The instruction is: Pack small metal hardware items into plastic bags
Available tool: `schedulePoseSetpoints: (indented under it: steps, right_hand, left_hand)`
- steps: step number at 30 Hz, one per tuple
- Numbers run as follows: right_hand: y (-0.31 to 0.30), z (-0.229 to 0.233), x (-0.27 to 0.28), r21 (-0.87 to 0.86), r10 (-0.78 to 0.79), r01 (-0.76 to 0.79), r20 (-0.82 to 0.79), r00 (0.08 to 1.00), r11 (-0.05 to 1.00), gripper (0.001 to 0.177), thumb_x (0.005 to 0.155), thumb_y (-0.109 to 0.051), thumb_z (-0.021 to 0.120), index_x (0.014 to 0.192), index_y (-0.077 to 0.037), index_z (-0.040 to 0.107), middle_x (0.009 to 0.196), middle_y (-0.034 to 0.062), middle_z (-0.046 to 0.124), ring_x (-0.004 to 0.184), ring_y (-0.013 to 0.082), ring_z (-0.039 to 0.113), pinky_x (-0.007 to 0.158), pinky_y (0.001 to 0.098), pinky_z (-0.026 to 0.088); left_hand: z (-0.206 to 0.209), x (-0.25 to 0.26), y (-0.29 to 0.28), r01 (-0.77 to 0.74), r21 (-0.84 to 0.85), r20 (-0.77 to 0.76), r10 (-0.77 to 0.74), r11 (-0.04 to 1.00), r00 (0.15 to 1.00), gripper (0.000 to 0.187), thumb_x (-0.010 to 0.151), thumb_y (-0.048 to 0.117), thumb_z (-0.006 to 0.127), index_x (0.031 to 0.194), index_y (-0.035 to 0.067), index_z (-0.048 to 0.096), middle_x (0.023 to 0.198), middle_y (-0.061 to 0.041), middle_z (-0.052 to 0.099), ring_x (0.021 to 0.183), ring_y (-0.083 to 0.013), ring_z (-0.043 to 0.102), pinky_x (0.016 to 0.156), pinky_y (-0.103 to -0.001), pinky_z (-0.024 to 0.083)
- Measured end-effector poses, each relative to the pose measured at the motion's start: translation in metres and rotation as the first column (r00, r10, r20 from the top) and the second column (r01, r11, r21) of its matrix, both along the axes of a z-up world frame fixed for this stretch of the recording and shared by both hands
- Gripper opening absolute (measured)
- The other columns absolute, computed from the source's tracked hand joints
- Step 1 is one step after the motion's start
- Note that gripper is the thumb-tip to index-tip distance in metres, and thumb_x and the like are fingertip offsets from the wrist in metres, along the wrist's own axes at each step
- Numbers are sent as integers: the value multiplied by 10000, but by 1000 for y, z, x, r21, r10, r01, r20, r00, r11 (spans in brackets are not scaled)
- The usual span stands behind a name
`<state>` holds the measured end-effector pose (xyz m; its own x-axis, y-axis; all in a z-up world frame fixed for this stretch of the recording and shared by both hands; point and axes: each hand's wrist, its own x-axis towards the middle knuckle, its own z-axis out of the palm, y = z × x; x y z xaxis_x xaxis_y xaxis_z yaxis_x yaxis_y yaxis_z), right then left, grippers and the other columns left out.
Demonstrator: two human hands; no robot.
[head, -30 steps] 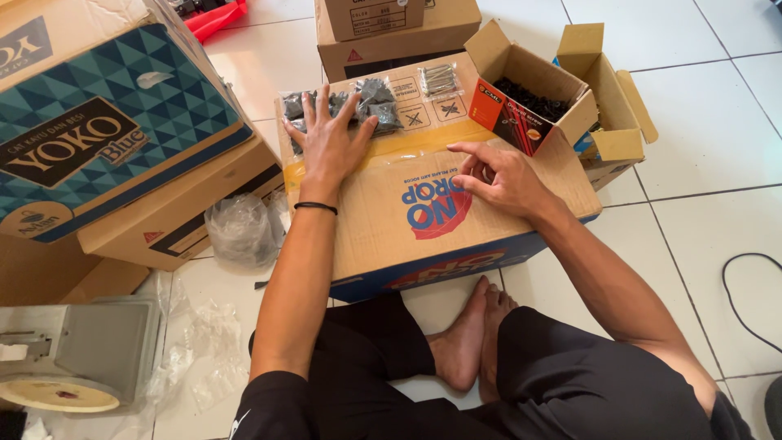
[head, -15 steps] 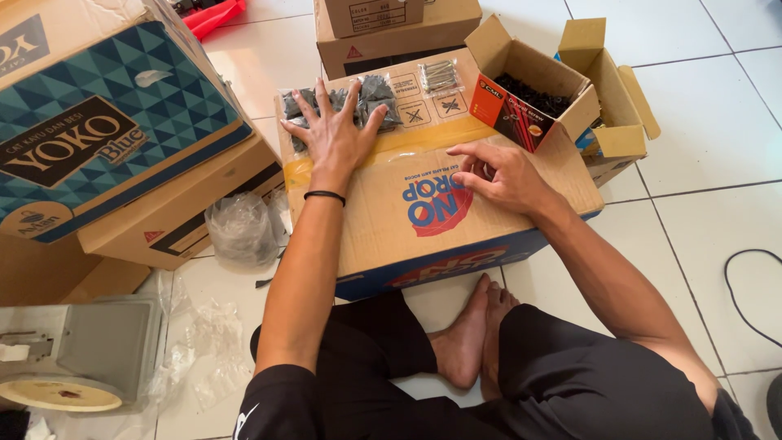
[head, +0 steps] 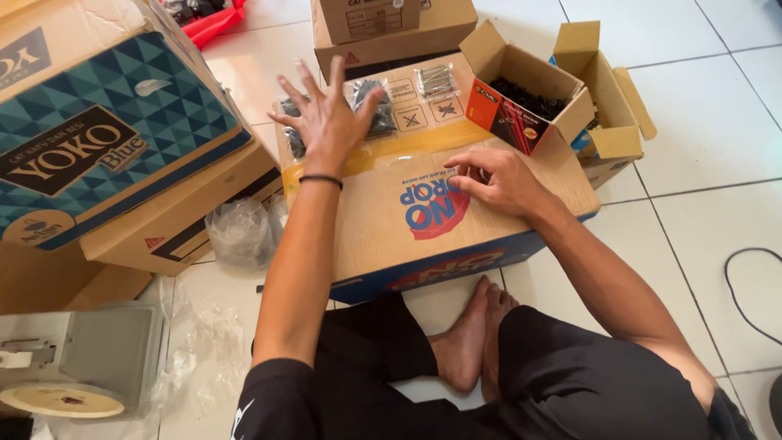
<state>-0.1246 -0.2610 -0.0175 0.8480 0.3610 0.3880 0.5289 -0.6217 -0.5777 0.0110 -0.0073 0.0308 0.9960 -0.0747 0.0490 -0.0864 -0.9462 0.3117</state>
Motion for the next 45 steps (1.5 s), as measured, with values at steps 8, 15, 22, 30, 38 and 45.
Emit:
schedulePoseSetpoints:
  steps: [8, 15, 22, 30, 38, 45]
  right_hand:
    - [-4, -6, 7, 89, 21, -26, 51, 998, 996, 187, 946, -204, 751, 1095, -93, 771, 892, 71, 728, 727, 198, 631, 664, 317, 489]
    - [-2, -11, 5, 150, 45, -57, 79, 996, 987, 121, 952, -201, 754, 1039, -128, 794, 884, 67, 718, 666, 220, 633, 589, 313, 491]
    - [-6, -11, 8, 160, 38, -47, 58, 998, 986, 100, 950, -200, 752, 1022, -152, 802, 896, 49, 723, 664, 186, 635, 594, 299, 494]
    - [-6, -13, 5, 146, 43, -50, 56, 998, 988, 90, 952, -192, 743, 1014, -152, 793, 915, 62, 719, 666, 210, 641, 595, 314, 491]
    - [-5, -11, 5, 140, 42, -45, 20, 999, 989, 112, 949, -214, 746, 1030, -154, 795, 917, 68, 723, 676, 214, 646, 611, 322, 501]
    - [23, 1, 52, 69, 6, -6, 1, 1000, 998, 270, 932, -189, 755, 1178, -78, 741, 925, 118, 713, 796, 275, 683, 727, 380, 530]
  left_hand:
    - [-23, 31, -27, -219, 67, -111, 225, 973, 968, 946, 837, 895, 299, 1586, 318, 285, 1665, -212, 69, 1485, -583, 20, 1012, -895, 116]
    - [-32, 23, -26, -250, 22, -33, 251, 968, 967, 697, 930, 794, 406, 1457, 358, 544, 1619, -179, 290, 1495, -503, 115, 1040, -810, 188]
    - [-40, 77, 19, -134, -86, -65, 128, 987, 990, 788, 942, 715, 480, 1578, 266, 359, 1633, -169, 245, 1523, -442, 125, 1015, -883, 185]
    - [-31, 69, 53, 385, 87, -229, -358, 919, 905, 1027, 680, 420, 763, 1594, 330, 304, 1527, -80, 476, 1441, -362, 427, 1081, -873, 134]
    - [-82, 81, 71, 396, -150, 82, -388, 906, 918, 779, 727, 367, 734, 1466, 202, 550, 1340, -110, 571, 1300, -369, 551, 1136, -773, 165]
    - [-69, 55, 76, 503, -394, 382, -361, 769, 851, 656, 781, 254, 787, 1401, 120, 617, 1224, -189, 615, 1139, -468, 617, 997, -568, 500]
